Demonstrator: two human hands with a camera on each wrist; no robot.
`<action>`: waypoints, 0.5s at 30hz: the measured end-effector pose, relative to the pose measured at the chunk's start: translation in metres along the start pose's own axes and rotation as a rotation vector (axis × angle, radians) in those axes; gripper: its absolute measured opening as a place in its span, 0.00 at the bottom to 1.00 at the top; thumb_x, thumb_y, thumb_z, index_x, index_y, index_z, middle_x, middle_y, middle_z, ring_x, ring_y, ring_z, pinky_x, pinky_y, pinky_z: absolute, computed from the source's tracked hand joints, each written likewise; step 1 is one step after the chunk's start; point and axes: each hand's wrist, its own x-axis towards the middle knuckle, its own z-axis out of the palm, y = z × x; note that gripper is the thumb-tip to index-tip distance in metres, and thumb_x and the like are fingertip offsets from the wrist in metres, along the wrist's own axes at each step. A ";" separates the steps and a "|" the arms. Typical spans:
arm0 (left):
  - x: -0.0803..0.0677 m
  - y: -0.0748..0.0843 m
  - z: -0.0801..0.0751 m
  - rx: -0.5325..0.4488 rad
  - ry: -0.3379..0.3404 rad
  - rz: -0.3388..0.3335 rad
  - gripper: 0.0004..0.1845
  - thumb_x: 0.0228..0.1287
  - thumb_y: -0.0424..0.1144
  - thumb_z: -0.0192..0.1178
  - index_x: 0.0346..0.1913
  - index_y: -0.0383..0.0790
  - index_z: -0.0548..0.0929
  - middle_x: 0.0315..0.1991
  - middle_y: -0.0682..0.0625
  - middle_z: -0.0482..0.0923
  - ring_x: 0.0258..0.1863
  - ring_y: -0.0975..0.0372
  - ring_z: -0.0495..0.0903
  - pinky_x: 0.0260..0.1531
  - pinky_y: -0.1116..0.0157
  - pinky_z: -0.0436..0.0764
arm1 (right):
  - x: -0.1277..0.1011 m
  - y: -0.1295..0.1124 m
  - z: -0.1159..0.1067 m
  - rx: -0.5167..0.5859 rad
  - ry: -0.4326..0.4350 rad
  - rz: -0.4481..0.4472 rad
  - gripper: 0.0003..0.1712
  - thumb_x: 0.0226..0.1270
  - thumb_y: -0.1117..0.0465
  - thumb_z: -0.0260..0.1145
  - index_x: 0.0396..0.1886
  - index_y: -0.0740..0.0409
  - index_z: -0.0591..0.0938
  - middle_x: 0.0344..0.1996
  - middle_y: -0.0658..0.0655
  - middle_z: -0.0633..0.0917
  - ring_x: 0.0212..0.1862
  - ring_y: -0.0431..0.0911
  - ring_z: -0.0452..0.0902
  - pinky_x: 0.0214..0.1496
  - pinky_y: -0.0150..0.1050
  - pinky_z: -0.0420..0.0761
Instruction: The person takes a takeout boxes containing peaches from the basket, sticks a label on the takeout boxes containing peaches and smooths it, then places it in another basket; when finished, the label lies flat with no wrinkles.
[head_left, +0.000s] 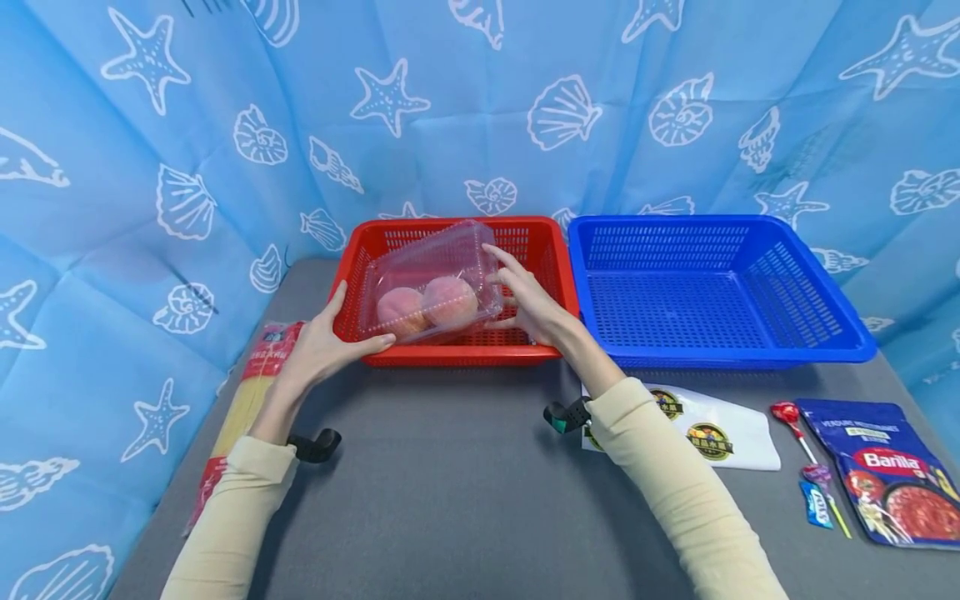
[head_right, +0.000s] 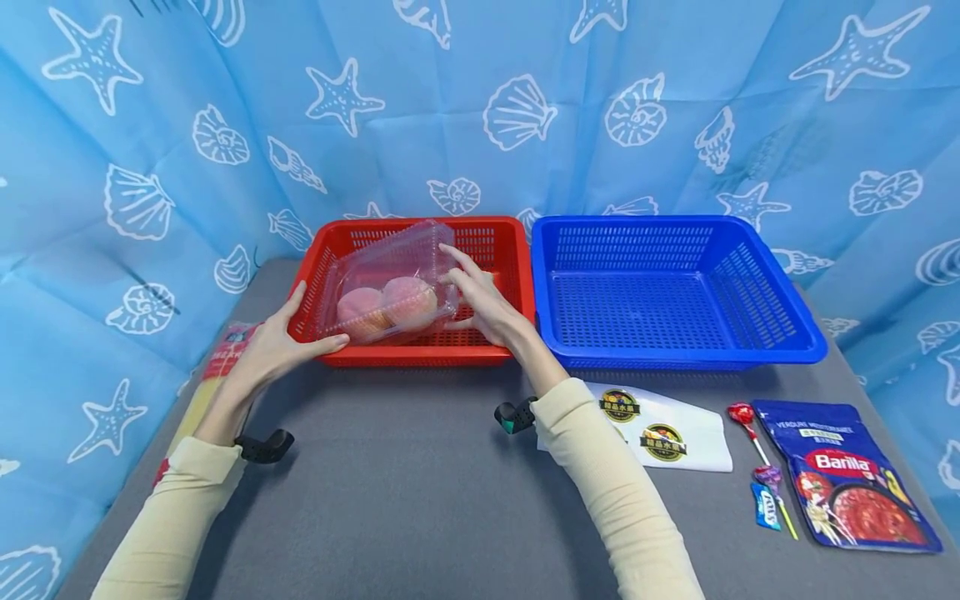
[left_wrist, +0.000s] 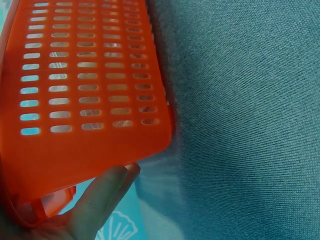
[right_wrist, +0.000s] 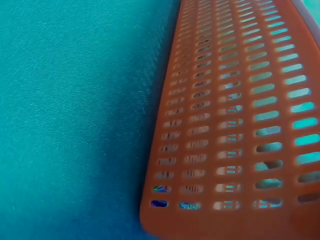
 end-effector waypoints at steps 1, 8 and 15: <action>0.000 0.000 0.000 0.001 0.000 -0.001 0.70 0.46 0.73 0.71 0.82 0.65 0.33 0.82 0.45 0.52 0.76 0.45 0.58 0.58 0.44 0.83 | 0.000 0.001 0.000 -0.017 -0.005 0.008 0.39 0.77 0.50 0.53 0.81 0.28 0.51 0.79 0.54 0.51 0.74 0.66 0.58 0.65 0.71 0.74; -0.001 0.000 0.002 0.000 0.008 -0.012 0.69 0.47 0.72 0.71 0.82 0.66 0.33 0.82 0.45 0.52 0.76 0.45 0.58 0.59 0.44 0.82 | 0.000 0.003 0.003 -0.113 -0.074 -0.016 0.49 0.74 0.53 0.61 0.79 0.13 0.43 0.83 0.48 0.36 0.79 0.64 0.53 0.67 0.71 0.73; -0.001 0.001 0.001 0.006 0.015 0.011 0.70 0.46 0.73 0.71 0.82 0.65 0.33 0.80 0.45 0.55 0.74 0.46 0.61 0.57 0.45 0.84 | 0.004 0.004 0.007 -0.088 0.067 -0.102 0.39 0.74 0.61 0.51 0.80 0.29 0.57 0.75 0.57 0.50 0.55 0.54 0.77 0.57 0.60 0.85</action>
